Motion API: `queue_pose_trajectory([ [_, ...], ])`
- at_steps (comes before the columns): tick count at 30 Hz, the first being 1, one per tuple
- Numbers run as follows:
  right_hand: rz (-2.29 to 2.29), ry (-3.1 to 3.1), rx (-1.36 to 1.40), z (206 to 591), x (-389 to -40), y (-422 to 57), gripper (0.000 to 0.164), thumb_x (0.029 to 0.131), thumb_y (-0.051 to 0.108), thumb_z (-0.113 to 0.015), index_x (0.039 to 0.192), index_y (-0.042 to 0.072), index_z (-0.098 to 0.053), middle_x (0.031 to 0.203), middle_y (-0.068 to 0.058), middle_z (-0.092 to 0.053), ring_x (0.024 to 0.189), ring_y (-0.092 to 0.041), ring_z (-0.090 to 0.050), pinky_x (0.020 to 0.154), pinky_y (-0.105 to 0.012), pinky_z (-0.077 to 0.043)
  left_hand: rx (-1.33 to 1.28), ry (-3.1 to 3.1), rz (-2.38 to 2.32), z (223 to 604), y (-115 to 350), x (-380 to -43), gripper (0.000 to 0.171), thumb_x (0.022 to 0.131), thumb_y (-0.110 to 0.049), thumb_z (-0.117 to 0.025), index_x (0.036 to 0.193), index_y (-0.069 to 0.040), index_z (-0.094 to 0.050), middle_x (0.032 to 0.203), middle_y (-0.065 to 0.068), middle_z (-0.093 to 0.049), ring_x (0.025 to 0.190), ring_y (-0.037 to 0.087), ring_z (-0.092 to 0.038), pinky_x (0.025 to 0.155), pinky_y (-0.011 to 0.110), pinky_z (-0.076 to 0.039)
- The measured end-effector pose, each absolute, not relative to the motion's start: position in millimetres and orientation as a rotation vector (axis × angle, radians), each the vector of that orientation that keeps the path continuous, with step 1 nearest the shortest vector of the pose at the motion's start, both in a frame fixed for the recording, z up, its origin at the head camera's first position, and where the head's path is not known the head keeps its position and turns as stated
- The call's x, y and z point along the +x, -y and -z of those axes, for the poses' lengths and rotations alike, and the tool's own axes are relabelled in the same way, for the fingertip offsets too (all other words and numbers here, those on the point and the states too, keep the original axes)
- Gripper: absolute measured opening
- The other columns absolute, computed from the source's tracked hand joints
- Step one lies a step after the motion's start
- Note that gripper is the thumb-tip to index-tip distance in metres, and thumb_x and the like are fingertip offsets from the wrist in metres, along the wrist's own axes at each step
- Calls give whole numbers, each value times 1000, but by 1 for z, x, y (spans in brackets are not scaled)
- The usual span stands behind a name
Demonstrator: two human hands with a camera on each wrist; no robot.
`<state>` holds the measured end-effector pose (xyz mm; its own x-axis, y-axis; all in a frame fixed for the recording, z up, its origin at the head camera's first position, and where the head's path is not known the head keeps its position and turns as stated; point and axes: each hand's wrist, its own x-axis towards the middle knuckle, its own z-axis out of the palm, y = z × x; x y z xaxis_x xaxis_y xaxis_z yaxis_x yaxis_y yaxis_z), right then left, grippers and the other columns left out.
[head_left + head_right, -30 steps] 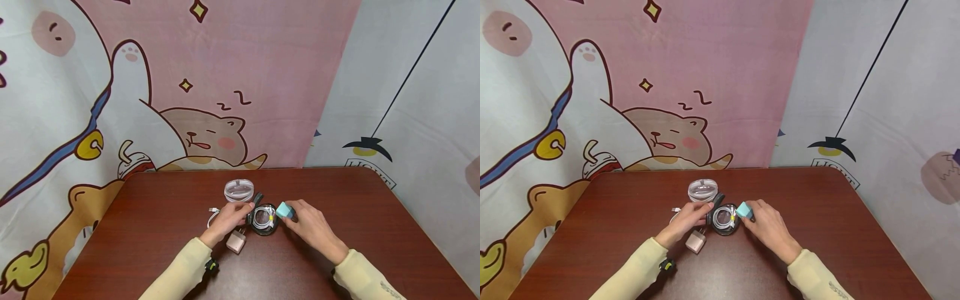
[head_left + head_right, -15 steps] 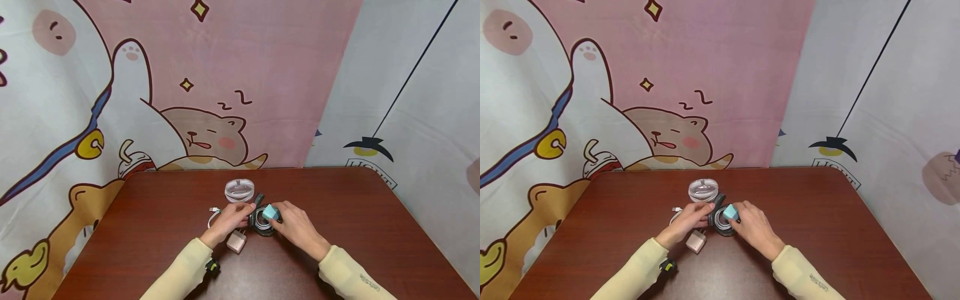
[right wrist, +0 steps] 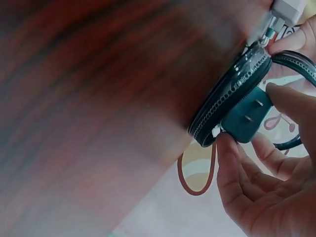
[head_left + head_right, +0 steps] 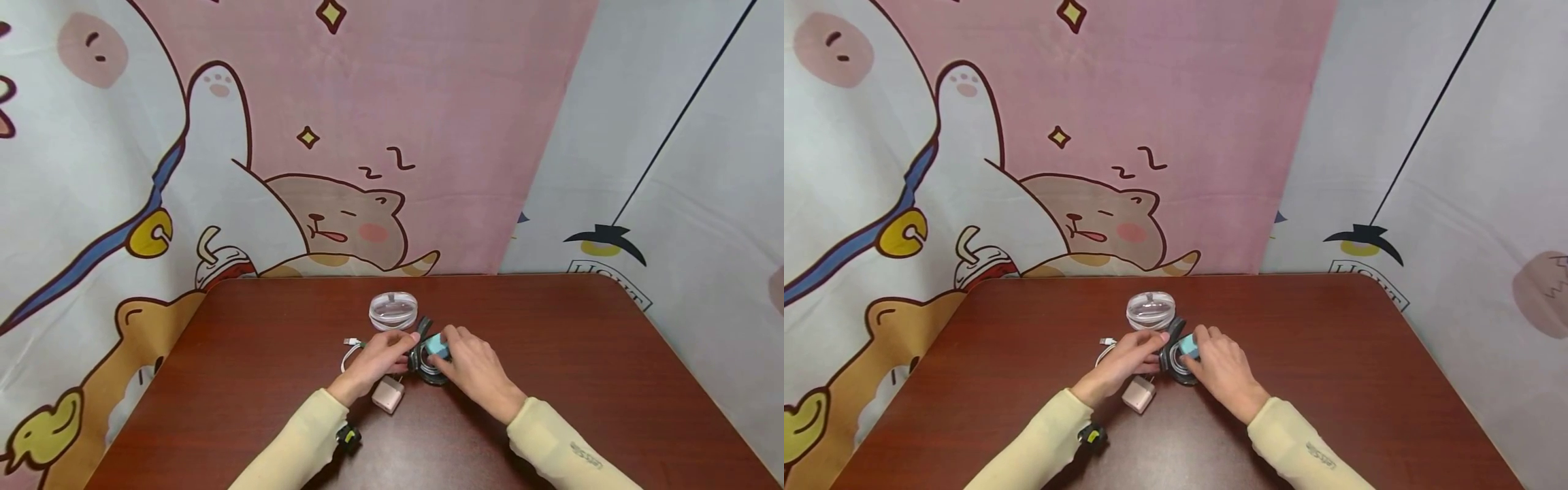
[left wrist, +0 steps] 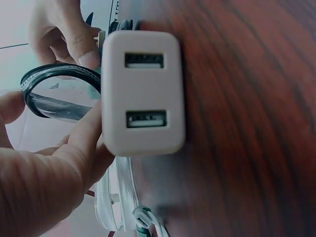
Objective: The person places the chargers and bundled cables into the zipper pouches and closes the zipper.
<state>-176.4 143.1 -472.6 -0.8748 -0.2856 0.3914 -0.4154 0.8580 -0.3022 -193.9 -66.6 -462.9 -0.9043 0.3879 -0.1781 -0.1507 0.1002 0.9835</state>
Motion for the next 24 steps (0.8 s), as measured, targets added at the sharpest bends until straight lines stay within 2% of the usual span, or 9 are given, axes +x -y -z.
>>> queue_pose_trajectory([
  [8,-538,2748,584,473,-174,-142,46,80,38,-91,100,5,-66,82,-2,-56,64,-15,-57,54,-32,-52,225,-1980,-1864,465,65,-196,52,105,-37,-60,127,10,-59,120,15,-63,101,26,-68,89,39,-60],
  [16,-623,2813,609,470,-170,-147,35,83,22,-88,106,4,-70,94,-5,-63,80,-19,-65,68,-37,-57,226,-2003,-1864,465,65,-195,51,104,-36,-60,125,10,-59,117,15,-63,95,24,-68,89,40,-60],
  [24,-399,2698,597,476,-168,-143,43,80,24,-92,102,0,-65,85,-7,-54,58,-20,-58,50,-36,-54,234,-2000,-1859,464,63,-194,57,104,-38,-61,132,12,-56,125,18,-62,102,28,-67,91,41,-59],
])
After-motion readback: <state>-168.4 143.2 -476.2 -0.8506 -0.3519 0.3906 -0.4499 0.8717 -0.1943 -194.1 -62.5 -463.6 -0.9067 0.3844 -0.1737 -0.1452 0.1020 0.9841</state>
